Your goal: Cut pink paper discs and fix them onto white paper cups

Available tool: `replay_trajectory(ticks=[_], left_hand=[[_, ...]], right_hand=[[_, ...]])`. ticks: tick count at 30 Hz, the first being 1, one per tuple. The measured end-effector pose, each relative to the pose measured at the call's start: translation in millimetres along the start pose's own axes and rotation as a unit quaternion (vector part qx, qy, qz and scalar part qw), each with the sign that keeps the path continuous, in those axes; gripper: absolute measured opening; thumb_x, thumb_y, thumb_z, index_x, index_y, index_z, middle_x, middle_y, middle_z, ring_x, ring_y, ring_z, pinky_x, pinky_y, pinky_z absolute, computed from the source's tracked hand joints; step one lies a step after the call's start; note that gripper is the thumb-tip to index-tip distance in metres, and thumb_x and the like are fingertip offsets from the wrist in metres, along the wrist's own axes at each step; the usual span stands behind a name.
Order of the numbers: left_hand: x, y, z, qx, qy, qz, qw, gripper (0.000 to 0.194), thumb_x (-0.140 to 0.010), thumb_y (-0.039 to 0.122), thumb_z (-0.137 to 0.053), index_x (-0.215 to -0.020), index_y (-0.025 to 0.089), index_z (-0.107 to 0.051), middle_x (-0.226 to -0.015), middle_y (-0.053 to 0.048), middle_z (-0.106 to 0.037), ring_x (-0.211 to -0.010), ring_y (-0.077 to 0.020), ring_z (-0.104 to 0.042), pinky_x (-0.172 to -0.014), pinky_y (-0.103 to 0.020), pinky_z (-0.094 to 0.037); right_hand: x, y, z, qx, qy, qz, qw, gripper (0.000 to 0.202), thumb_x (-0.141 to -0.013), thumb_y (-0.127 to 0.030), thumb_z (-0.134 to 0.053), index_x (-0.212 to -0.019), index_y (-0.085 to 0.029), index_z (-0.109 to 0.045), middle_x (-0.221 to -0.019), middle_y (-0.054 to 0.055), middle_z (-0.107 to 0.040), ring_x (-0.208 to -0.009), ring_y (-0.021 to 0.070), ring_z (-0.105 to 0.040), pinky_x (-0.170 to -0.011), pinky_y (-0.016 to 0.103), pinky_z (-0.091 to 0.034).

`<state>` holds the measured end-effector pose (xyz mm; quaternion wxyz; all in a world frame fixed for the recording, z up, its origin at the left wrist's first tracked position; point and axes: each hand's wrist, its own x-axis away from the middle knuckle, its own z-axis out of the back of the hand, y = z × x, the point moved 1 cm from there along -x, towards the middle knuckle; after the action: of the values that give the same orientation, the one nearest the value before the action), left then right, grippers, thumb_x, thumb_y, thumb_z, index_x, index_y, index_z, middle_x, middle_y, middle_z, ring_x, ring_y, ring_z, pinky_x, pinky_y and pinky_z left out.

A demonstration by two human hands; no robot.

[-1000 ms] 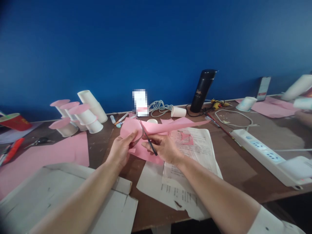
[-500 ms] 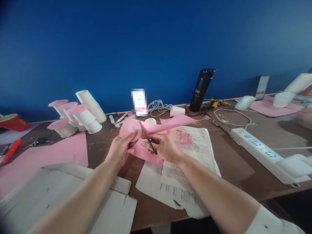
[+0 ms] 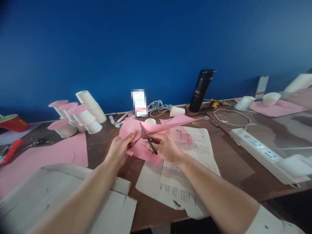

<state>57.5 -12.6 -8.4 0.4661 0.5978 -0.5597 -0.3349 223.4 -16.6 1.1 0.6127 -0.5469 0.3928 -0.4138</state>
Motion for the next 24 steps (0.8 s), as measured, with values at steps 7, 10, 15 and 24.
replay_trajectory(ticks=[7,10,15,24], left_hand=[[1.6,3.1,-1.7,0.022,-0.001,0.004,1.0,0.034,-0.057,0.033,-0.082,-0.071,0.007,-0.067,-0.055,-0.001,-0.059,-0.046,-0.0074,-0.047,-0.045,-0.02,-0.039],[1.6,3.8,-1.8,0.021,0.004,-0.003,1.0,0.032,-0.057,0.032,-0.083,-0.067,0.008,-0.065,-0.051,0.001,-0.054,-0.043,-0.0049,-0.041,-0.043,-0.018,-0.035],[-0.2,4.1,-0.5,0.019,0.007,-0.001,1.0,0.033,-0.058,0.034,-0.082,-0.063,0.01,-0.061,-0.048,0.003,-0.05,-0.043,-0.0043,-0.039,-0.043,-0.018,-0.03],[-4.6,-0.5,3.9,-0.003,0.021,-0.007,1.0,0.037,-0.058,0.04,-0.081,-0.063,0.013,-0.056,-0.05,0.004,-0.046,-0.046,-0.0056,-0.037,-0.045,-0.02,-0.028]], right_hand=[[0.3,-0.6,-0.8,-0.021,0.0,-0.01,1.0,0.051,-0.071,-0.042,-0.075,-0.112,-0.012,-0.069,-0.058,-0.004,-0.048,-0.053,0.007,-0.042,-0.053,0.024,-0.041],[0.9,-2.6,-1.5,-0.011,0.01,-0.014,1.0,0.051,-0.07,-0.043,-0.075,-0.11,-0.012,-0.069,-0.058,-0.004,-0.048,-0.052,0.0073,-0.042,-0.052,0.025,-0.041],[1.5,-5.8,-1.9,0.011,0.012,-0.017,1.0,0.05,-0.071,-0.041,-0.074,-0.111,-0.011,-0.069,-0.056,-0.004,-0.05,-0.051,0.008,-0.043,-0.051,0.025,-0.04],[-0.2,-0.1,-3.6,0.0,0.029,-0.021,0.999,0.051,-0.069,-0.042,-0.076,-0.109,-0.012,-0.07,-0.057,-0.003,-0.051,-0.051,0.0088,-0.044,-0.05,0.025,-0.039]])
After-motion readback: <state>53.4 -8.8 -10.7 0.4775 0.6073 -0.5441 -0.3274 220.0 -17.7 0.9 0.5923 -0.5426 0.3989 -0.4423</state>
